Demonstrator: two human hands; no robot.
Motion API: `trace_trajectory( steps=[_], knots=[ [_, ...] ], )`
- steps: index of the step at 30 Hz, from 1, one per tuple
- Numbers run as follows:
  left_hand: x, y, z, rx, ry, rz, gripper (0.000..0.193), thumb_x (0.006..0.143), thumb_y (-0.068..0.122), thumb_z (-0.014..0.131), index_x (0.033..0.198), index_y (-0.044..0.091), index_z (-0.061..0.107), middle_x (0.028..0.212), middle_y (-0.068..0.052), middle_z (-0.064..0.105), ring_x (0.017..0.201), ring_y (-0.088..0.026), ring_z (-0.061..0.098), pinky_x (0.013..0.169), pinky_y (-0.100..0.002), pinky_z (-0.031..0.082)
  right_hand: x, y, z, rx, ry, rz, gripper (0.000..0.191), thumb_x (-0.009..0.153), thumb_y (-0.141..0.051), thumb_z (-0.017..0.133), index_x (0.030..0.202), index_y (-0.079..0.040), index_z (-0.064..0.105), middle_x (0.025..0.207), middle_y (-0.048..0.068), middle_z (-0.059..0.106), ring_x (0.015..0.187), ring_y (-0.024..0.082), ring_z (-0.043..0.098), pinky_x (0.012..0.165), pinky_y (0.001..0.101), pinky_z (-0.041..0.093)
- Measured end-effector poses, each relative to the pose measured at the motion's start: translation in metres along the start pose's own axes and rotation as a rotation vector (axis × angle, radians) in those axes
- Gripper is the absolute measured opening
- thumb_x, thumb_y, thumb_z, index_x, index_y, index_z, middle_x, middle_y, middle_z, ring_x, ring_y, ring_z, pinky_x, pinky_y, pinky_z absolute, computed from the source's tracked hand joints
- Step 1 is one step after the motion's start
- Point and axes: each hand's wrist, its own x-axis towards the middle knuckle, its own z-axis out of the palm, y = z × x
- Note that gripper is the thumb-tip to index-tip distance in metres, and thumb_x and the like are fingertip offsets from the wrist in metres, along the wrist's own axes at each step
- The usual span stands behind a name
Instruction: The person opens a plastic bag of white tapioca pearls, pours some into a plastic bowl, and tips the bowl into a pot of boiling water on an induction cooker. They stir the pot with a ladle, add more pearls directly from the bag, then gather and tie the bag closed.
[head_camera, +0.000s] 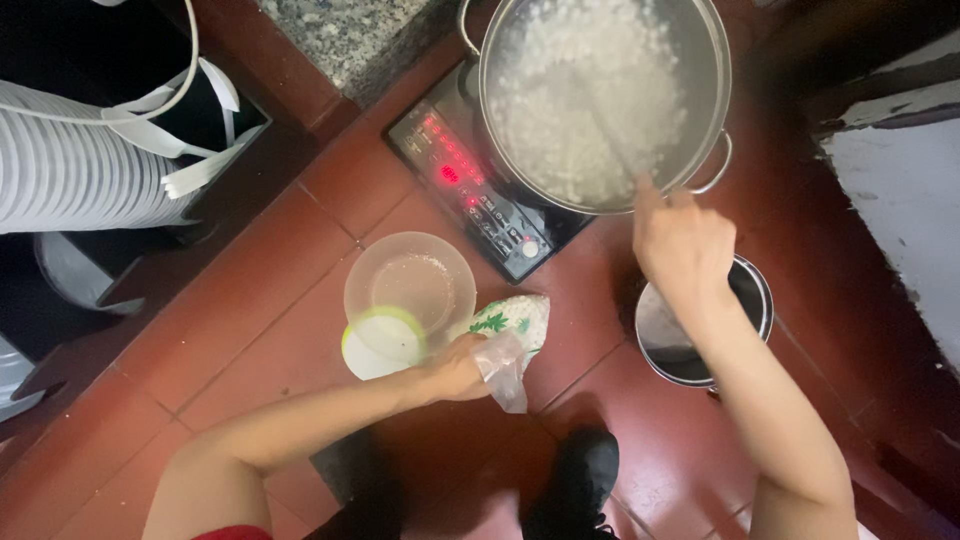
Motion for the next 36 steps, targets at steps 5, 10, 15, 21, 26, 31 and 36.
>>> trace_trajectory(
  steps=[5,10,15,21,26,31,36],
  knots=[
    [-0.002,-0.002,0.001,0.002,0.023,0.005,0.038,0.084,0.013,0.074,0.12,0.015,0.062,0.099,-0.014,0.072,0.09,-0.038,0.069,0.079,-0.047,0.056,0.01,0.023,0.012,-0.057,-0.021,0.06,0.038,0.102,-0.017,0.055,0.139,-0.016,0.063,0.087,0.014,0.07,0.059,0.038,0.069,0.049,0.047,0.054],
    [-0.003,-0.003,0.002,-0.115,-0.009,-0.1,0.025,0.093,0.015,0.071,0.118,0.017,0.064,0.101,-0.012,0.073,0.092,-0.036,0.07,0.08,-0.045,0.058,-0.011,0.031,-0.006,-0.051,-0.116,0.106,0.032,0.106,-0.025,0.056,0.134,-0.016,0.067,0.08,0.015,0.07,0.058,0.038,0.069,0.047,0.0482,0.053],
    [-0.003,-0.005,0.003,-0.019,0.042,0.03,0.036,0.085,0.013,0.074,0.12,0.016,0.063,0.098,-0.013,0.072,0.088,-0.037,0.07,0.077,-0.045,0.057,-0.045,0.018,-0.048,-0.042,-0.21,0.017,0.031,0.102,-0.029,0.058,0.125,-0.015,0.073,0.079,0.013,0.07,0.057,0.037,0.069,0.048,0.0476,0.054],
    [-0.005,-0.005,0.002,-0.062,-0.019,-0.023,0.034,0.085,0.012,0.074,0.117,0.016,0.062,0.099,-0.011,0.073,0.09,-0.037,0.071,0.08,-0.044,0.058,-0.027,-0.027,-0.022,0.031,-0.064,-0.061,0.038,0.097,-0.017,0.06,0.133,-0.009,0.069,0.083,0.014,0.068,0.053,0.032,0.067,0.045,0.0429,0.053],
    [-0.004,-0.004,0.0,-0.012,-0.026,0.001,0.04,0.079,0.011,0.076,0.117,0.015,0.063,0.097,-0.014,0.072,0.088,-0.038,0.07,0.078,-0.046,0.057,0.015,-0.022,0.024,-0.032,0.001,-0.073,0.043,0.093,-0.012,0.061,0.136,-0.008,0.064,0.087,0.015,0.069,0.056,0.031,0.069,0.048,0.0429,0.054],
    [-0.005,-0.004,0.001,-0.096,-0.004,-0.028,0.033,0.086,0.011,0.074,0.116,0.015,0.062,0.098,-0.011,0.074,0.09,-0.036,0.072,0.08,-0.043,0.059,0.035,0.005,0.033,-0.17,-0.103,0.008,0.021,0.096,-0.011,0.062,0.117,-0.009,0.064,0.1,0.014,0.072,0.071,0.032,0.074,0.056,0.0449,0.056],
    [-0.004,-0.008,0.002,-0.078,-0.005,-0.001,0.041,0.083,0.01,0.074,0.122,0.011,0.061,0.099,-0.015,0.071,0.09,-0.038,0.069,0.08,-0.045,0.057,0.01,0.031,-0.001,-0.192,-0.231,0.085,0.039,0.096,-0.014,0.056,0.135,-0.008,0.062,0.086,0.018,0.071,0.065,0.035,0.073,0.05,0.0458,0.056]
  ],
)
